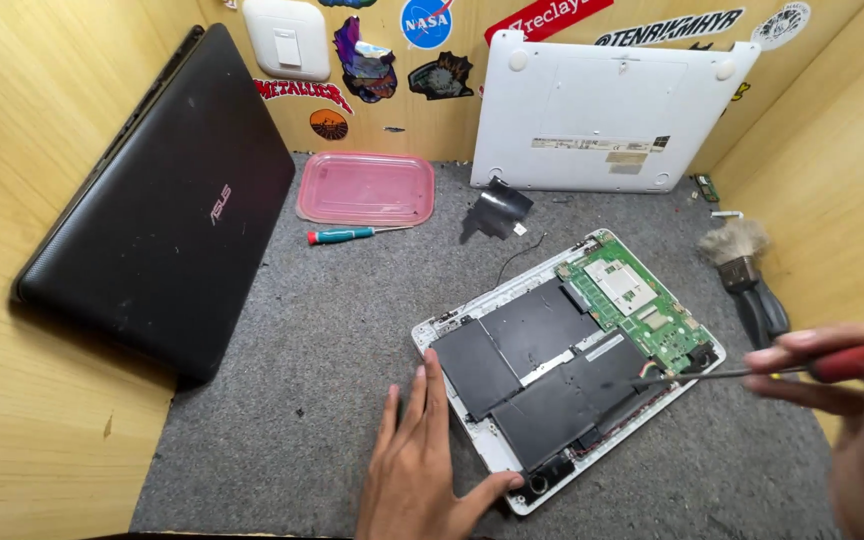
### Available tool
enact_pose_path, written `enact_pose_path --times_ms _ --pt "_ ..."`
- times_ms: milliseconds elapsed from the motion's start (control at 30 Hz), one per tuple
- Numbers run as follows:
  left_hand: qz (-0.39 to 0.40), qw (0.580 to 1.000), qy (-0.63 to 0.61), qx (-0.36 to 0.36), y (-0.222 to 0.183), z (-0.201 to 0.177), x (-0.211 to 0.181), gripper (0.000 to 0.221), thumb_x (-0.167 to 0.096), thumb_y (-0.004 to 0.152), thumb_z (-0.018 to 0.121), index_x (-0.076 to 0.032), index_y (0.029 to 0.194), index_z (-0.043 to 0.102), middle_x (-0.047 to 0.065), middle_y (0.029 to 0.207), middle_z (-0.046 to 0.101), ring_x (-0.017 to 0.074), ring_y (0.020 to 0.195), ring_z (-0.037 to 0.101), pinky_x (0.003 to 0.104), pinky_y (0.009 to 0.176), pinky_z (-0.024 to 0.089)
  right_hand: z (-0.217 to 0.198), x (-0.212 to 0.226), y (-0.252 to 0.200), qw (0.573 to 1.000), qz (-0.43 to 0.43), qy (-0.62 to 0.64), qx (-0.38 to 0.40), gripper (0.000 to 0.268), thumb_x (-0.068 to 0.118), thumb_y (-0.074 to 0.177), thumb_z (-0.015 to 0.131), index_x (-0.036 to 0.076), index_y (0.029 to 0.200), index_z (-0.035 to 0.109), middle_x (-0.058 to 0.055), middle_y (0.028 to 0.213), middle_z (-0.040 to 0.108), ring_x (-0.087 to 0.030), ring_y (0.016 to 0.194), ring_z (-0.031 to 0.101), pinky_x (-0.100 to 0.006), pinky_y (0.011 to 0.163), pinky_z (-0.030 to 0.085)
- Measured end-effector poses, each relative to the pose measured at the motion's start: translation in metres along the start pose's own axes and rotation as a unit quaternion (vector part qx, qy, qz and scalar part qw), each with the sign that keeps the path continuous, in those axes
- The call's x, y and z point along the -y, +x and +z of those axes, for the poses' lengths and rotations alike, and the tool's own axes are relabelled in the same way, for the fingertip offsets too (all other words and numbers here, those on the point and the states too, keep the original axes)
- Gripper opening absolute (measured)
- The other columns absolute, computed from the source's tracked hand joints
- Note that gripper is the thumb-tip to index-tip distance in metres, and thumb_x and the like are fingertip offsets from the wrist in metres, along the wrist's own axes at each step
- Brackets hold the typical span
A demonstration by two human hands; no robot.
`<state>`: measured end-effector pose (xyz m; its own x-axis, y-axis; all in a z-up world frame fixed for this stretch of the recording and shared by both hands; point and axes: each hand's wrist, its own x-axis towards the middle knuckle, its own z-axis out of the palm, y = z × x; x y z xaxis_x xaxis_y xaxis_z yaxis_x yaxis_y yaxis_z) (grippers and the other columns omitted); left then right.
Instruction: Disassembling internal components of a laptop using a screwdriver on a repair bench.
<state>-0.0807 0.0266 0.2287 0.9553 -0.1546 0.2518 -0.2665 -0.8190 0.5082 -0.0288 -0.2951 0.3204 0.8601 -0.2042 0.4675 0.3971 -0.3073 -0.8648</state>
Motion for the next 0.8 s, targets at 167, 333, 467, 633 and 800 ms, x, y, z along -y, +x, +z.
enact_pose_path --times_ms 167,333,467,633,800 --pt "0.064 0.997 -0.027 -0.015 -0.003 0.015 0.016 0.114 -0.071 0.085 0.076 0.002 0.157 0.026 0.021 0.16 0.04 0.0339 0.151 0.033 0.053 0.12 0.023 0.092 0.073 -0.02 0.998 0.021 0.055 0.014 0.038 0.03 0.102 0.051 -0.002 0.119 0.04 -0.026 0.081 0.066 -0.037 0.064 0.076 -0.042 0.052 0.071" --pt "0.088 0.995 -0.032 -0.044 -0.003 0.019 0.021 0.082 -0.047 0.094 0.074 0.002 0.152 0.044 0.022 0.152 0.052 0.035 0.148 0.04 0.053 0.119 0.029 0.114 0.071 -0.023 0.992 -0.002 0.084 0.091 0.047 0.045 0.094 0.059 -0.001 0.095 0.052 -0.018 0.071 0.071 -0.028 0.063 0.083 -0.033 0.053 0.075" --pt "0.087 0.995 -0.025 -0.051 -0.004 0.02 0.019 0.081 -0.047 0.094 0.074 0.001 0.152 0.044 0.022 0.153 0.051 0.0358 0.147 0.041 0.053 0.119 0.029 0.116 0.062 -0.028 0.991 0.012 0.095 0.099 0.035 0.036 0.099 0.056 0.004 0.111 0.044 -0.022 0.077 0.072 -0.031 0.067 0.083 -0.035 0.057 0.075" --pt "0.082 0.995 -0.022 -0.055 -0.005 0.017 0.017 0.08 -0.048 0.095 0.073 0.001 0.152 0.045 0.023 0.153 0.051 0.0358 0.146 0.043 0.052 0.119 0.03 0.117 0.065 -0.024 0.989 0.013 0.087 0.115 0.033 0.03 0.099 0.053 0.003 0.114 0.041 -0.024 0.082 0.073 -0.032 0.067 0.083 -0.036 0.059 0.075" --pt "0.088 0.993 -0.011 -0.077 -0.005 0.019 0.017 0.081 -0.047 0.091 0.078 0.001 0.15 0.049 0.024 0.15 0.054 0.0358 0.143 0.047 0.052 0.117 0.033 0.119 0.073 -0.023 0.991 -0.012 0.067 0.118 0.032 0.03 0.1 0.051 0.002 0.112 0.041 -0.021 0.081 0.072 -0.03 0.066 0.084 -0.033 0.057 0.075"
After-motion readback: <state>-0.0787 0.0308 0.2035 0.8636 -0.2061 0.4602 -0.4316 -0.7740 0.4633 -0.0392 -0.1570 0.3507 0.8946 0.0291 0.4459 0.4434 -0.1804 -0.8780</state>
